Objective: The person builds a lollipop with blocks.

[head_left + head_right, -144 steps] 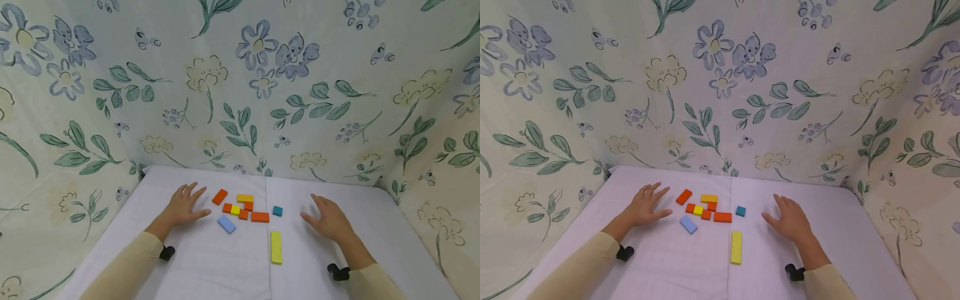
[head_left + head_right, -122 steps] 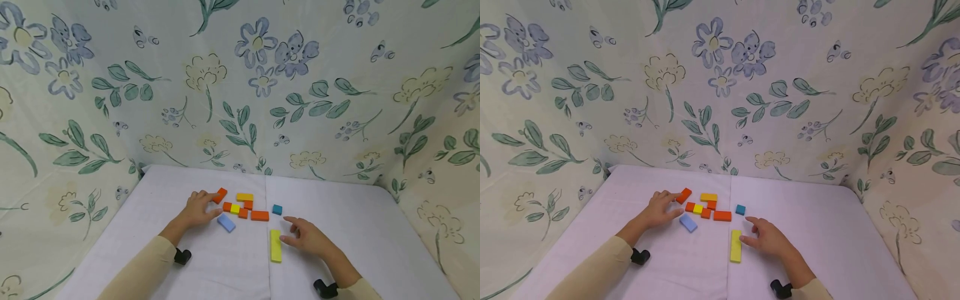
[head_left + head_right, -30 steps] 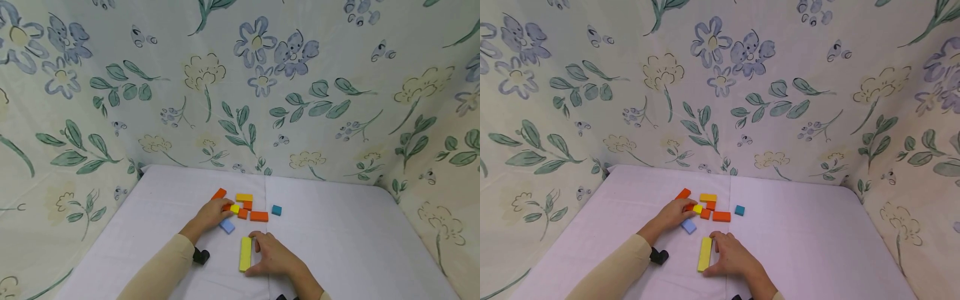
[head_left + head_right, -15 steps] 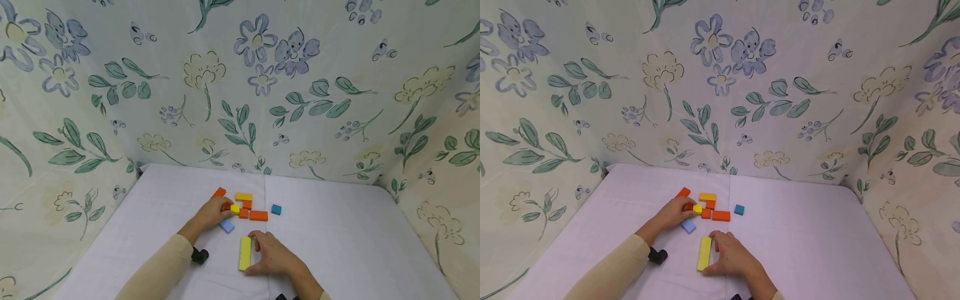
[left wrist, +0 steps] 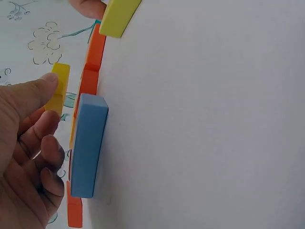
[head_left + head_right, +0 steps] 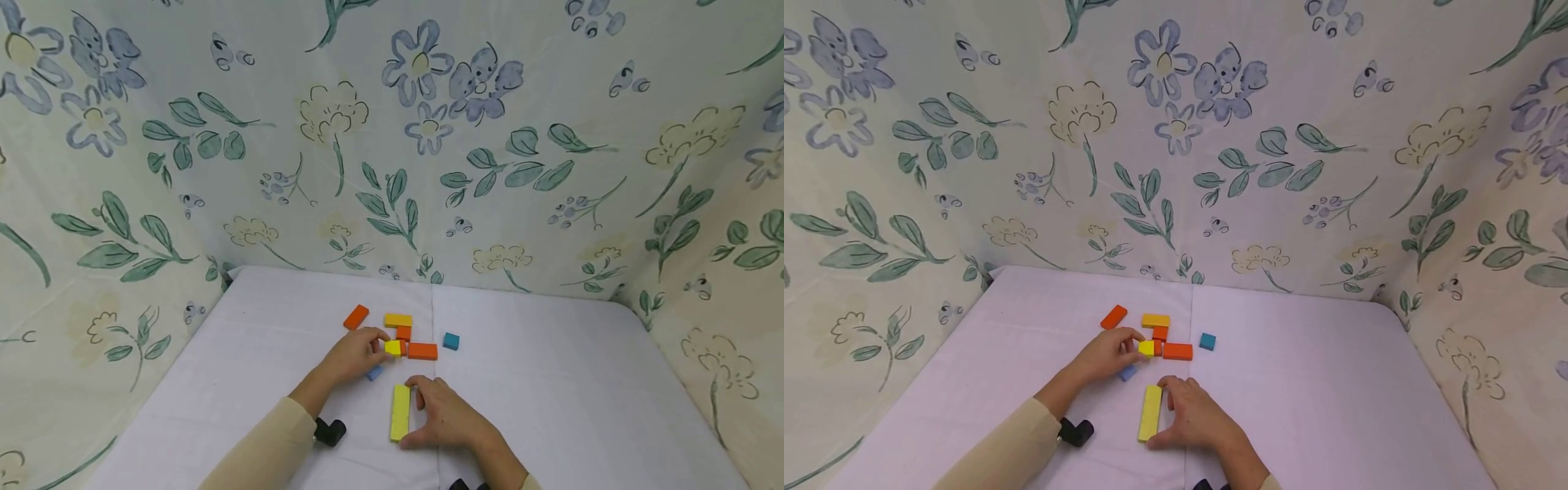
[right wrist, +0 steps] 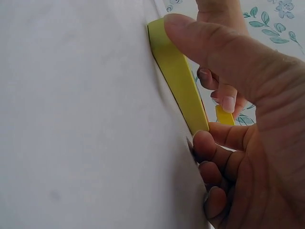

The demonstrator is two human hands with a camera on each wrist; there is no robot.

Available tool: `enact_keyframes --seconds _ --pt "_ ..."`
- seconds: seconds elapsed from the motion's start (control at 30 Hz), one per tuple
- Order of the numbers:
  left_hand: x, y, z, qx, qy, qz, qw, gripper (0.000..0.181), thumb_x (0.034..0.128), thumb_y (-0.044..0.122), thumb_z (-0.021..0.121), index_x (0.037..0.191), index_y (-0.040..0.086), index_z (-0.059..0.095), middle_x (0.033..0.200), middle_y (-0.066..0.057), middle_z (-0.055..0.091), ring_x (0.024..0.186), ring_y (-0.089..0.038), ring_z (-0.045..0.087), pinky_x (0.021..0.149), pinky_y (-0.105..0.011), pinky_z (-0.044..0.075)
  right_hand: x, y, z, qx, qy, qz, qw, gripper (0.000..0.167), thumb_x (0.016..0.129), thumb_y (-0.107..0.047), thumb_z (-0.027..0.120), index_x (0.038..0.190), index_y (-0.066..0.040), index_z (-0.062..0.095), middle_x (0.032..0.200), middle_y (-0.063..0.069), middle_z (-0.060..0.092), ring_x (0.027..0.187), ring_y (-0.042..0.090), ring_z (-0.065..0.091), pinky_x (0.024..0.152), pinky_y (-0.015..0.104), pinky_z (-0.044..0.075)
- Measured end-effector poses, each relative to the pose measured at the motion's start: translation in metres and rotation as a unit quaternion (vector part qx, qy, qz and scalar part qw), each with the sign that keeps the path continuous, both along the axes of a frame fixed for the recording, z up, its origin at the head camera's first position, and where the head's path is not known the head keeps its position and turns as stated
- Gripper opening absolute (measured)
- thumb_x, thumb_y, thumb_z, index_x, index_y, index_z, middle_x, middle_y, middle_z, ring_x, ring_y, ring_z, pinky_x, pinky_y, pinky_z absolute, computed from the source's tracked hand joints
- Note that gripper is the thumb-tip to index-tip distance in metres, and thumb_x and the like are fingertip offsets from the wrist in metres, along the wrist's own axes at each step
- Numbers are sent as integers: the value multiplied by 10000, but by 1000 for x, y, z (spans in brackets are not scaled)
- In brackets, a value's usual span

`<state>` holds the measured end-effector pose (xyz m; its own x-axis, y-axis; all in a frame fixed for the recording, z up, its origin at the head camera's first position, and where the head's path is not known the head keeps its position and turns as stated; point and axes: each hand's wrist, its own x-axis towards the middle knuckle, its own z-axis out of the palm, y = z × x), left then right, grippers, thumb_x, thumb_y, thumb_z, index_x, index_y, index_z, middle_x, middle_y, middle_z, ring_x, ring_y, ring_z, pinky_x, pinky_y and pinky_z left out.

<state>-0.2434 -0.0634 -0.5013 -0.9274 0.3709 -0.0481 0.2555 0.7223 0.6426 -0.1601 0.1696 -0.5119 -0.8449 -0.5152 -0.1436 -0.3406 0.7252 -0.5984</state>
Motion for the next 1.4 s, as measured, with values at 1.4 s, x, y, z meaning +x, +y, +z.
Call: enact_keyframes --seconds 1.4 --pt "35 16 -12 -269 166 -314 9990 226 974 296 698 1178 213 747 879 117 673 754 -57 549 719 -241 487 8 -6 8 460 254 -214 9984 874 656 -655 873 1262 -105 564 902 -73 534 855 125 424 669 225 373"
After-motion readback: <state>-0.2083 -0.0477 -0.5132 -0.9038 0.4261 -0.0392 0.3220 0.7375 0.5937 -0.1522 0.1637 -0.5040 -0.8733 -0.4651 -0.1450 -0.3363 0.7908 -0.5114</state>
